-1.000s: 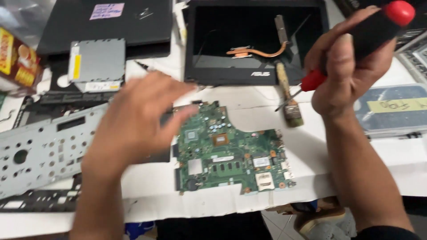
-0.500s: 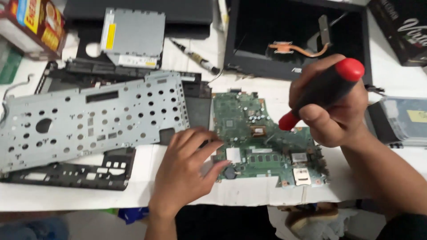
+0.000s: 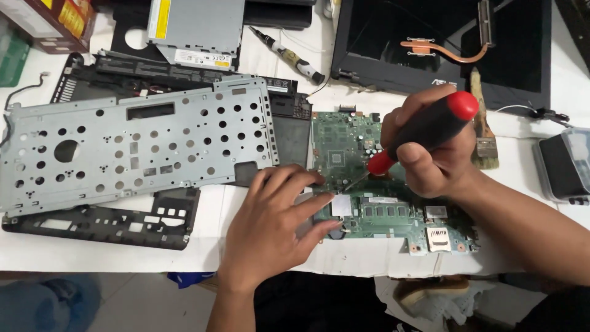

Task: Disassembling a laptop motherboard by removing screws and a heatsink component using a screwdriver.

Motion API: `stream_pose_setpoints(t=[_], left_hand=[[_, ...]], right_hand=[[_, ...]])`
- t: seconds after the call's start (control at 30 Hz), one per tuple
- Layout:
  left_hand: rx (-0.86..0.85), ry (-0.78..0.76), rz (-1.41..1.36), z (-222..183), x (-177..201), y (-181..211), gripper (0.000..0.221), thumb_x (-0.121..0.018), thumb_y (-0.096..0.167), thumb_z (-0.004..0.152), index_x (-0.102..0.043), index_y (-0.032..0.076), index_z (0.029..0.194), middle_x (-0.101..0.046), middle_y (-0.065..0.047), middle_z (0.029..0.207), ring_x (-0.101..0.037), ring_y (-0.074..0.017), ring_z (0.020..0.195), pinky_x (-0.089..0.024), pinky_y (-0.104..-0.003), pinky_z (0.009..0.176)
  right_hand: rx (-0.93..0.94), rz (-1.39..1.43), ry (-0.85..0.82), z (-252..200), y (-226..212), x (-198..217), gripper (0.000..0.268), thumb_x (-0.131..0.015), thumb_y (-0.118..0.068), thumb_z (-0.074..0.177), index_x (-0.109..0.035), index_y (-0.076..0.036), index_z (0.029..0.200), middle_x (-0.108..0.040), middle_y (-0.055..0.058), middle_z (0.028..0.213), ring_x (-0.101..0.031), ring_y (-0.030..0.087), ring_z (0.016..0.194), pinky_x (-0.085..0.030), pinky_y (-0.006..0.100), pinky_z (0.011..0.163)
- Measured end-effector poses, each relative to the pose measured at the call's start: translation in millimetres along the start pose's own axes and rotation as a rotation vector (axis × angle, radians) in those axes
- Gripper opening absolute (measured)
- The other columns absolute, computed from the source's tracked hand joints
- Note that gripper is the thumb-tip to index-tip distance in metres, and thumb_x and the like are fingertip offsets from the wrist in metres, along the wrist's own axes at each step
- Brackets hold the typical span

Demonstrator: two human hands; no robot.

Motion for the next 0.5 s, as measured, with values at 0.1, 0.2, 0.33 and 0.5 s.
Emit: stream_pose_setpoints(t=[0.1,0.2,0.33,0.5], left_hand=[[0.002,0.012,-0.008,0.0,0.5,1.0,0.033,-0.07,0.041,0.094,-0.076,0.013,0.11,-0.066,-0.007,0.119,-0.056,-0.0289,0.115,-0.041,-0.048,0.094],[0.001,0.017,0.008,-0.5,0.3,1.0,0.033,-0.07,0.041,0.094,-0.075,0.013,0.11,-0.066,-0.006,0.12,-0.056,-0.0287,0.115,-0.041,-0.047,0.094],[0.005,0.032,0.0,-0.9,0.5,0.9,0.032,-0.07,0.042,0.093,-0.075,0.014,0.11,-0.067,-0.005,0.12,-0.057,-0.0277,0.116,-0.04,-0.047,0.095],[-0.002,0.019,-0.001,-0.4,1.1,2.3,0.035,-0.069,0.043,0.093,-0.075,0.013,0.111,-0.066,-0.006,0.119,-0.057,-0.0288,0.115,-0.04,-0.048,0.095]], right_hand=[[0.014,-0.004,0.02,-3.6,2.2,-1.1,0.032,-0.051,-0.028,0.103,-0.043,0.003,0.106,-0.043,0.012,0.093,-0.056,0.02,0.049,-0.045,0.03,0.042],[0.04,-0.018,0.03,-6.4,3.3,0.6,0.033,-0.053,-0.03,0.104,-0.042,0.001,0.109,-0.047,0.011,0.089,-0.059,0.021,0.053,-0.049,0.032,0.045],[-0.003,0.039,0.021,1.9,-4.3,-3.4,0.034,-0.052,-0.035,0.103,-0.04,-0.003,0.108,-0.046,0.007,0.063,-0.052,0.018,0.046,-0.045,0.03,0.046],[-0.023,0.037,0.007,1.7,-4.4,-3.2,0.036,-0.053,-0.034,0.102,-0.039,-0.001,0.106,-0.04,0.007,0.066,-0.048,0.019,0.044,-0.04,0.031,0.044]])
Point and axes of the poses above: each hand's wrist, its own z-axis towards the middle knuckle, its own x-axis out of the back of the hand, y = z × x, the point moved 7 cm from there along z, towards the middle knuckle
